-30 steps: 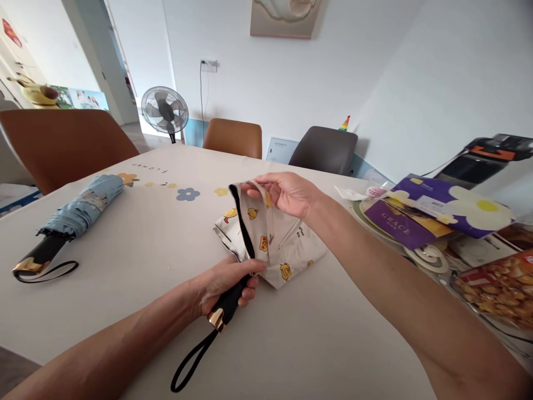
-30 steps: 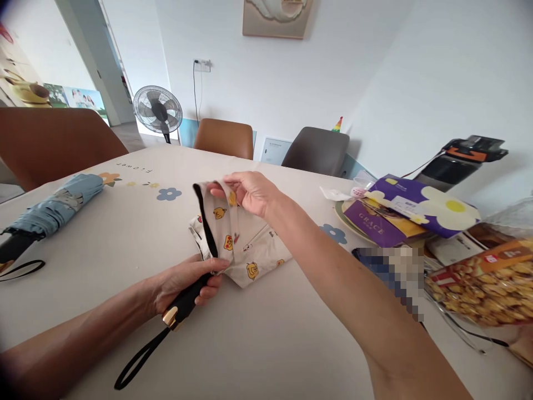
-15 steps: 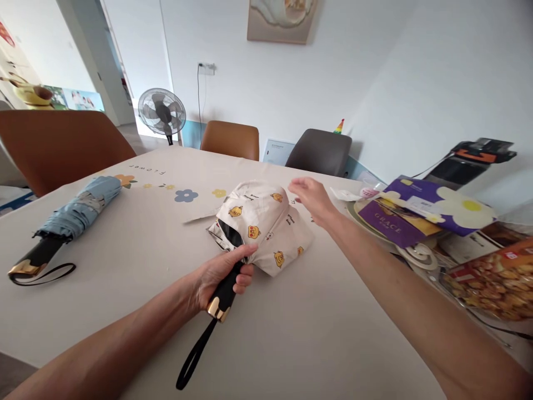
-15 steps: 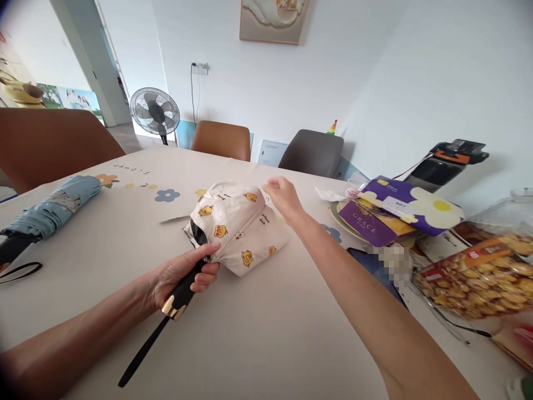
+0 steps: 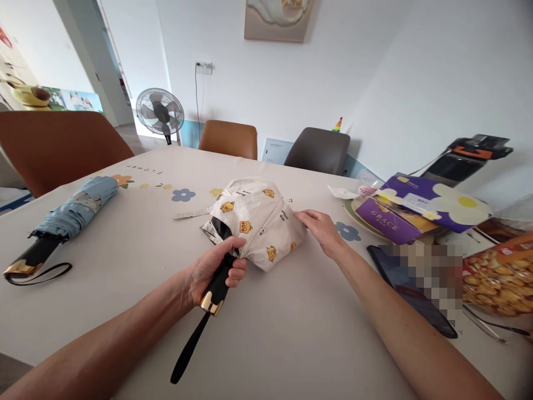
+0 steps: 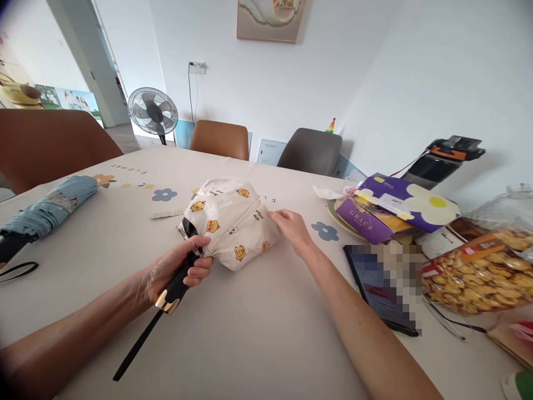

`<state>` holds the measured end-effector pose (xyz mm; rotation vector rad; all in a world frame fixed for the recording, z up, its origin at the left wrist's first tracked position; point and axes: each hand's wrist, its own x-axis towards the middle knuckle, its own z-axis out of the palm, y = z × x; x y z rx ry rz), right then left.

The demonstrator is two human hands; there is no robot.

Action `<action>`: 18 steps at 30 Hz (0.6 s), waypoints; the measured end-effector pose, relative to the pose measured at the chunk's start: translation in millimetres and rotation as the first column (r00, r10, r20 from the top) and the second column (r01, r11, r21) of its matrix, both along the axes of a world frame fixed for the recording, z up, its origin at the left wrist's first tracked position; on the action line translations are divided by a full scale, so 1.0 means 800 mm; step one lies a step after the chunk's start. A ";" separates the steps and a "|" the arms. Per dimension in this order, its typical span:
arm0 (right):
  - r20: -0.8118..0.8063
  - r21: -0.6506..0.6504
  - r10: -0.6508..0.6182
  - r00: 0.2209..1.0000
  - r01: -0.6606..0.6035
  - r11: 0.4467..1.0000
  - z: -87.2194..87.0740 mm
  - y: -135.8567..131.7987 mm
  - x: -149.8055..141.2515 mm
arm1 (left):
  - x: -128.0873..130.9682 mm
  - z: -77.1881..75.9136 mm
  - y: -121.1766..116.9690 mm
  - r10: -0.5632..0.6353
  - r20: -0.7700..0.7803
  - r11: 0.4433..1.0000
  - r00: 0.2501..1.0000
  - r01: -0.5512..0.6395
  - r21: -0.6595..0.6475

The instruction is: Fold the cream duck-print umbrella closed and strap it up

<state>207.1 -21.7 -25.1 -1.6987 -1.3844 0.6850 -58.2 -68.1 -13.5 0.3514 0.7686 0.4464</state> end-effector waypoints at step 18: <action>-0.391 0.161 0.128 0.912 -0.069 0.985 0.059 -0.021 0.015 | -0.006 0.000 0.003 -0.052 0.092 0.999 0.994 0.053 -0.003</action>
